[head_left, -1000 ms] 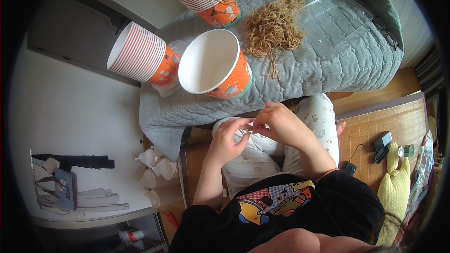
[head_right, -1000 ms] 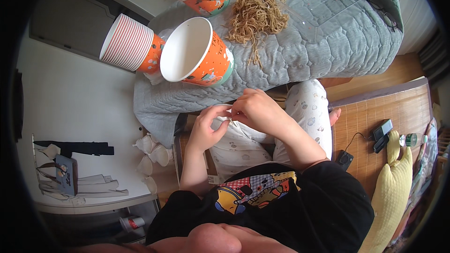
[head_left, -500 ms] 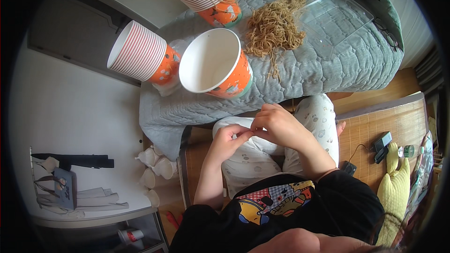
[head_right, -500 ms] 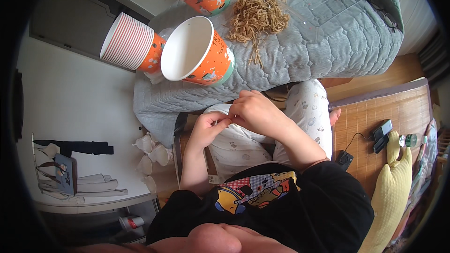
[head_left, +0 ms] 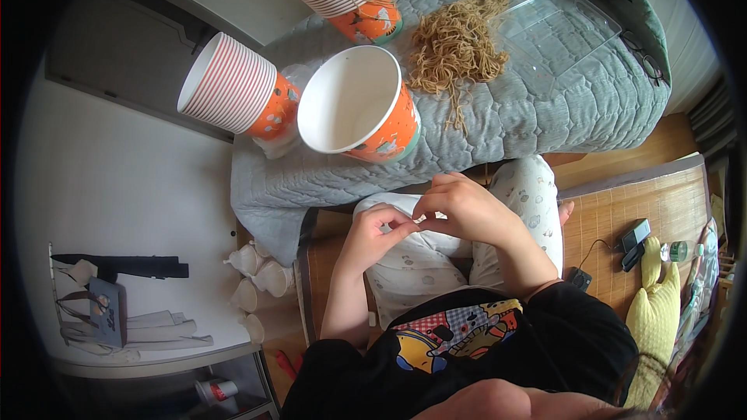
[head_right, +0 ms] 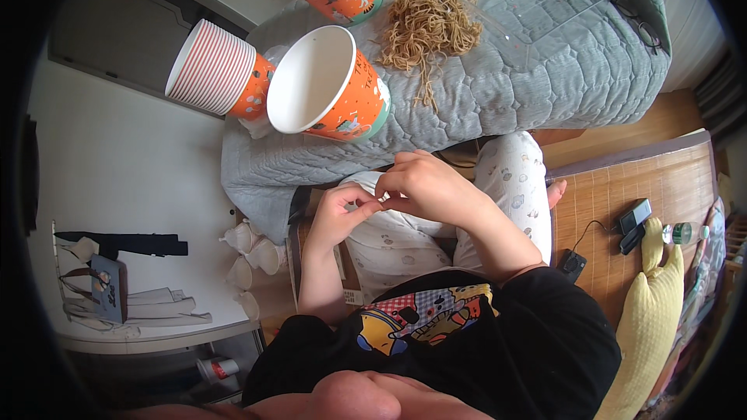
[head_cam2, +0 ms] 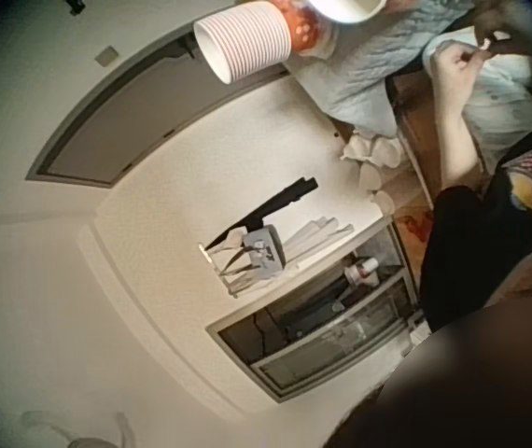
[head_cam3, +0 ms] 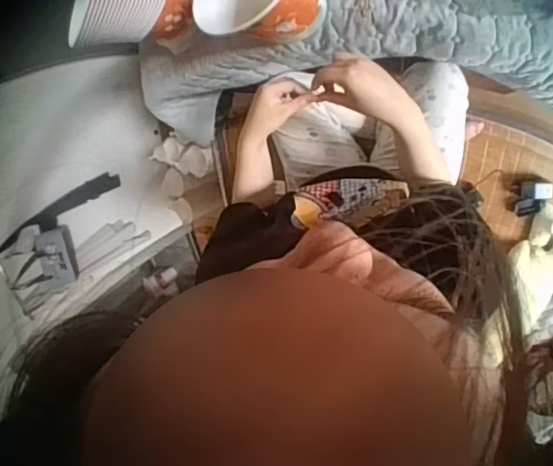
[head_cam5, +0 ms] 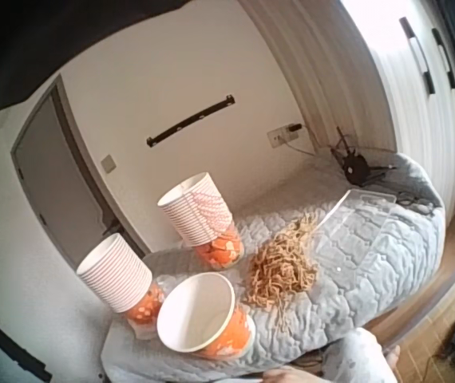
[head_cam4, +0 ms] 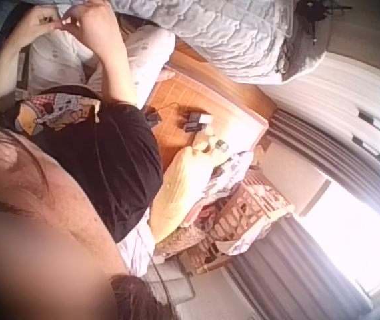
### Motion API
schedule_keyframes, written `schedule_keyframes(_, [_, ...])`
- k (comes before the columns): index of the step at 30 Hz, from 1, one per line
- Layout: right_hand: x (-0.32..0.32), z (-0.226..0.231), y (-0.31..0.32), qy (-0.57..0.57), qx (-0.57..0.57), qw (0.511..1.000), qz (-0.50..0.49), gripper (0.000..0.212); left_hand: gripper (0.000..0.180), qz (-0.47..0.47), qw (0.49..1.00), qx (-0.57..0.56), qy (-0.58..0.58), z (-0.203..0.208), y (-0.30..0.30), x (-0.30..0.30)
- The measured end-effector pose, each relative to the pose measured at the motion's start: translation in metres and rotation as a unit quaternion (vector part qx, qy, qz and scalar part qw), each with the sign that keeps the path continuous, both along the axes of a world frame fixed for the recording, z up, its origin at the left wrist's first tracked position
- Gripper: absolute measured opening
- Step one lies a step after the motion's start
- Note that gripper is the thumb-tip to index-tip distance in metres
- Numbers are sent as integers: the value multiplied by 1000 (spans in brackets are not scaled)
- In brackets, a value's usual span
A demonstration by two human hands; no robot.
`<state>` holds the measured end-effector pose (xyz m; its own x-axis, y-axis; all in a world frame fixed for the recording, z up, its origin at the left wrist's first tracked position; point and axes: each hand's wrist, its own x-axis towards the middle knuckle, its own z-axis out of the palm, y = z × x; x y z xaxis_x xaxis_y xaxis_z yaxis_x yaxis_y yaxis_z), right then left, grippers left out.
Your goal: Tying thin string handles onto festive popcorn buckets.
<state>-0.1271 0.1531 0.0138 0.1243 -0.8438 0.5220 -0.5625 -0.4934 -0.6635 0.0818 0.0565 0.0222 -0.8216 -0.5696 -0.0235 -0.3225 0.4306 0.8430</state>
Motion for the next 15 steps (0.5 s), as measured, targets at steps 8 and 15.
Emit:
schedule_keyframes(8, [-4, 4, 2, -97, -40, 993, 49, 22, 9, -29, 999, -4, 44, 0, -1, -1])
schedule_keyframes(15, [-3, 5, 0, -92, -59, 994, 28, 21, 17, -11, 989, -115, 88, -1, 2, -7])
